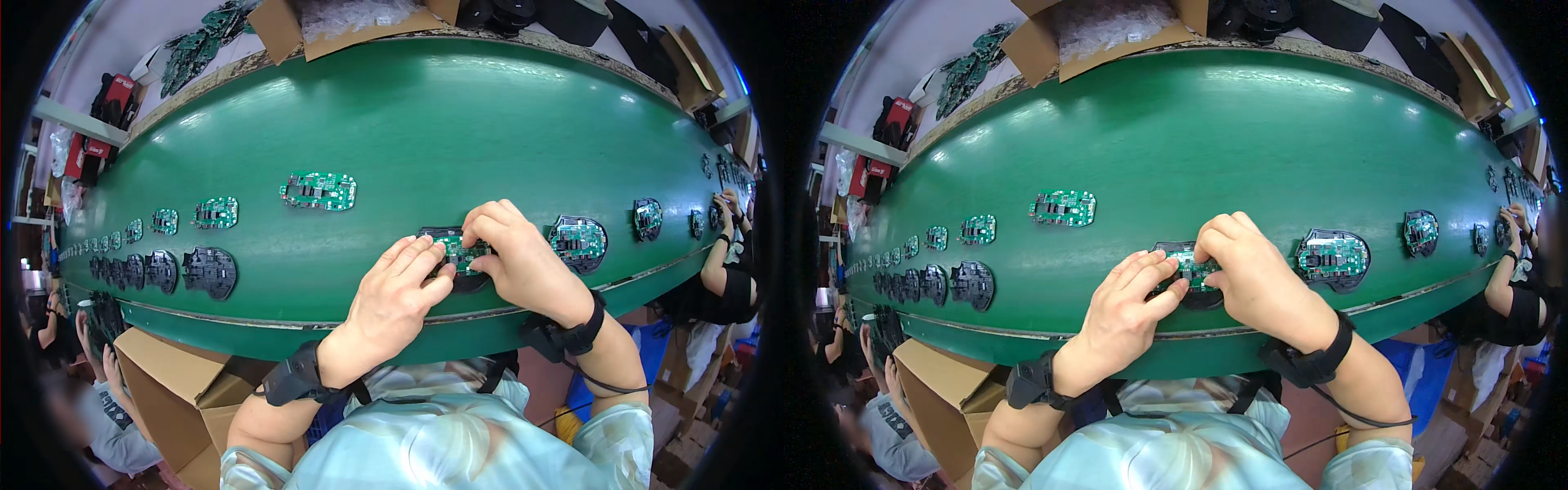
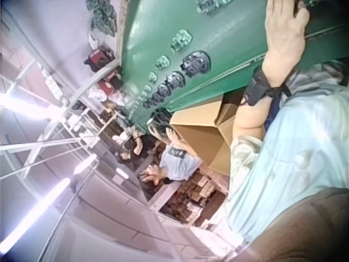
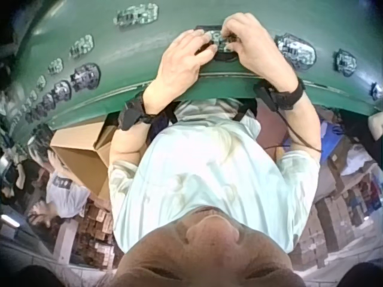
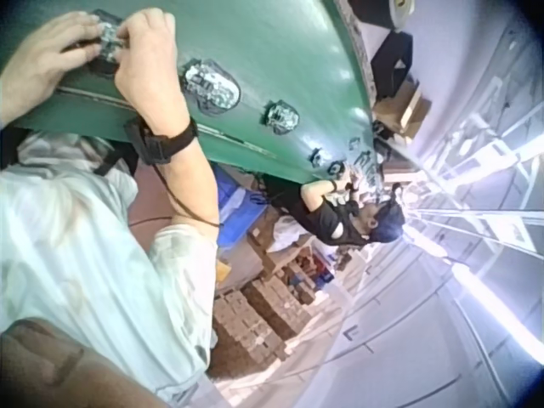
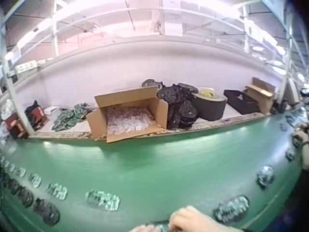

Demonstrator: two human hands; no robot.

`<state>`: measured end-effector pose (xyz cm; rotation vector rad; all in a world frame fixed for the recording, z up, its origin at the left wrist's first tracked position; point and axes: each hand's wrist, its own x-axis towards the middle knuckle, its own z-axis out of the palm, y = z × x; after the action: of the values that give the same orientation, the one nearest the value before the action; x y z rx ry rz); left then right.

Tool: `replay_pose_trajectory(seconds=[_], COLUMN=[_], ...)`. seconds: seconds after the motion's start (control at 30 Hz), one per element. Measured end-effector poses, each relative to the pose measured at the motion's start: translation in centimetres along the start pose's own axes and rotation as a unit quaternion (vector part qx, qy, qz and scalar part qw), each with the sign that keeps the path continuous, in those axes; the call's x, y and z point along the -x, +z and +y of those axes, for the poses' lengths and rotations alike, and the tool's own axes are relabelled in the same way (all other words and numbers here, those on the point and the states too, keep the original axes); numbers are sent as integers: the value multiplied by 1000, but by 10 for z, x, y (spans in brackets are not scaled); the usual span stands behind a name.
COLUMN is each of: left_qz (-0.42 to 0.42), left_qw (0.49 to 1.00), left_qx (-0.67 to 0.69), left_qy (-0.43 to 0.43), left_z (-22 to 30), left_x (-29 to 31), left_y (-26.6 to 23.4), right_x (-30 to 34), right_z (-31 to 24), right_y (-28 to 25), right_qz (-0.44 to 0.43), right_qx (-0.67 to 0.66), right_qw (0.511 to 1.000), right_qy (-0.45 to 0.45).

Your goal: Assembling internal components and circuit boards into computer mouse shells on a production line.

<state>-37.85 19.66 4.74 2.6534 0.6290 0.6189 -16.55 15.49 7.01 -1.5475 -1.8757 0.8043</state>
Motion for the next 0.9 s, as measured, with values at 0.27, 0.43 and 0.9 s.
replay_pose_trajectory(seconds=[0.27, 0.43, 0.9], left_qz=[-4, 3, 1], left_qw=[1000, 1000, 1000], left_qx=[-4, -10, 29], left_qy=[-7, -1, -5], left_z=[3, 3, -3], left_x=[1, -1, -5], left_y=[-1, 3, 1], right_x=[-13, -18, -15], right_z=[0, -1, -6], right_y=[-12, -17, -9], right_qz=[-25, -45, -24], right_qx=[-67, -47, 7], right_qw=[994, 995, 997], right_qy=[80, 76, 71])
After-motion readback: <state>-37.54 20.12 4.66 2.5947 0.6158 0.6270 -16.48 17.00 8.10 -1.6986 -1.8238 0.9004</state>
